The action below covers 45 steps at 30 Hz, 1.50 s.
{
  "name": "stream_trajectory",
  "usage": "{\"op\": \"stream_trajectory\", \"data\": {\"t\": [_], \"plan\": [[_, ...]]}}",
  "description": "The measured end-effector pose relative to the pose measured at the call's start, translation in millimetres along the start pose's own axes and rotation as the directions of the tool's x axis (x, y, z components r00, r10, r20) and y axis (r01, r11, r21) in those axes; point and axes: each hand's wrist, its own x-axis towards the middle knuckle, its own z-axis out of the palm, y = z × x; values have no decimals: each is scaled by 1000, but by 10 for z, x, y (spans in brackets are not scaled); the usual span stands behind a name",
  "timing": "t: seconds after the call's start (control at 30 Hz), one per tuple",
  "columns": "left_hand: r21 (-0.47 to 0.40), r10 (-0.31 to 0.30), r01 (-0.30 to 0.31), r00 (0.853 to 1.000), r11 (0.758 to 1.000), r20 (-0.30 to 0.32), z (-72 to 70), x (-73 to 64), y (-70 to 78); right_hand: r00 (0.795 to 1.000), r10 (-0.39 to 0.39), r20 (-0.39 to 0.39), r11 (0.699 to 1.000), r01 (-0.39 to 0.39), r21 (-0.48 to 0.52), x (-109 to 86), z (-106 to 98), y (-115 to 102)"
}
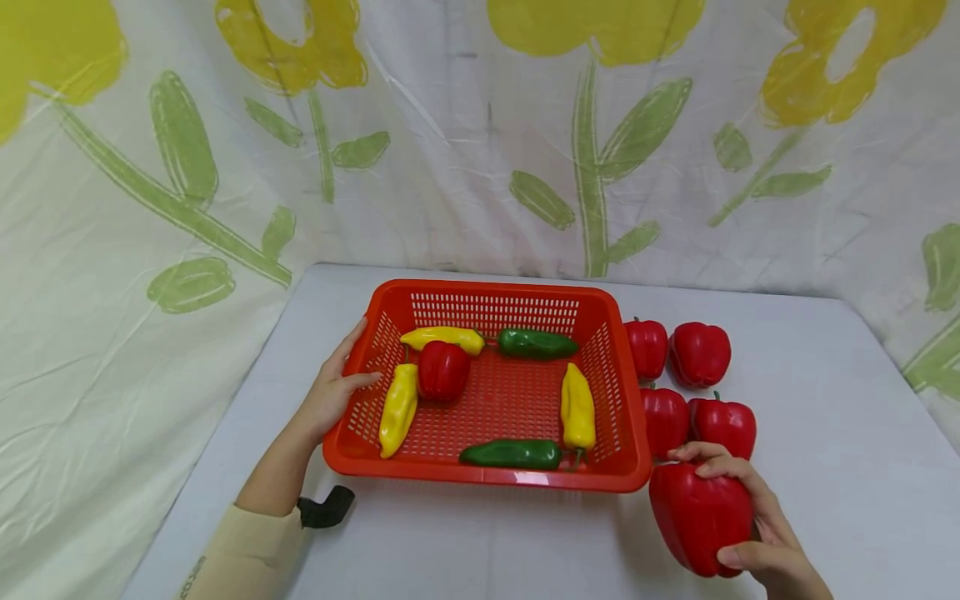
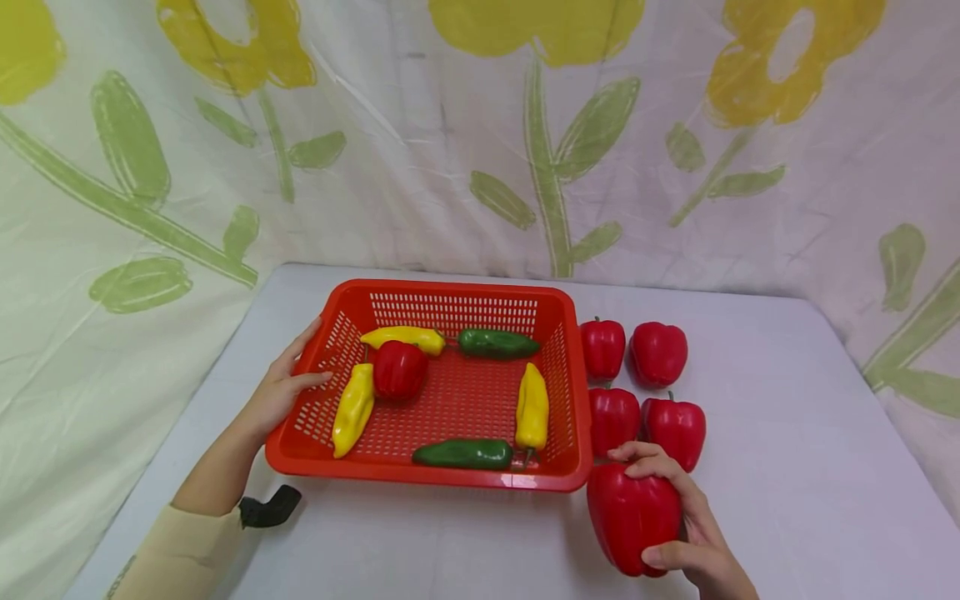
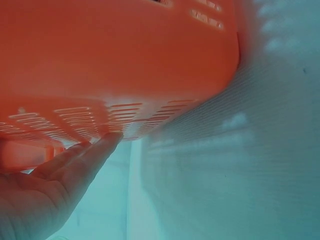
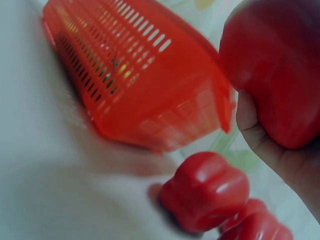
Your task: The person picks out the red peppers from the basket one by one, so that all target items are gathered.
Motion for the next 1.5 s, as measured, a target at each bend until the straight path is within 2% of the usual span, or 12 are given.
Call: {"op": "stream_trajectory", "data": {"t": [0.2, 0.5, 0.73, 0.9, 0.97, 1.07, 1.13, 1.5], "plan": [[-6, 3, -3, 1000, 1000, 6, 3, 4, 5, 996, 81, -38, 996, -82, -25, -86, -15, 69], [3, 4, -4, 1000, 1000, 1, -2, 2, 4, 969, 238, -64, 969, -241, -49, -200, 18, 186], [-5, 5, -5, 1000, 1000, 3, -1, 5, -14, 932, 348, -103, 931, -357, -80, -233, 47, 233], [-9, 1, -1, 1000, 1000, -1, -2, 10, -15, 880, 458, -127, 878, -470, -91, -218, 88, 231], [-7, -2, 2, 1000, 1000, -3, -1, 15, -14, 853, 499, -153, 851, -516, -102, -202, 112, 244], [-8, 0, 0, 1000, 1000, 2, 1, 12, -6, 845, 503, -182, 839, -528, -128, -193, 136, 279], [-5, 2, -2, 1000, 1000, 4, 2, 13, -4, 844, 498, -198, 835, -528, -152, -194, 142, 304], [-9, 1, -1, 1000, 1000, 1, 2, -5, 14, 899, 394, -193, 863, -434, -260, -202, 154, 335]]}}
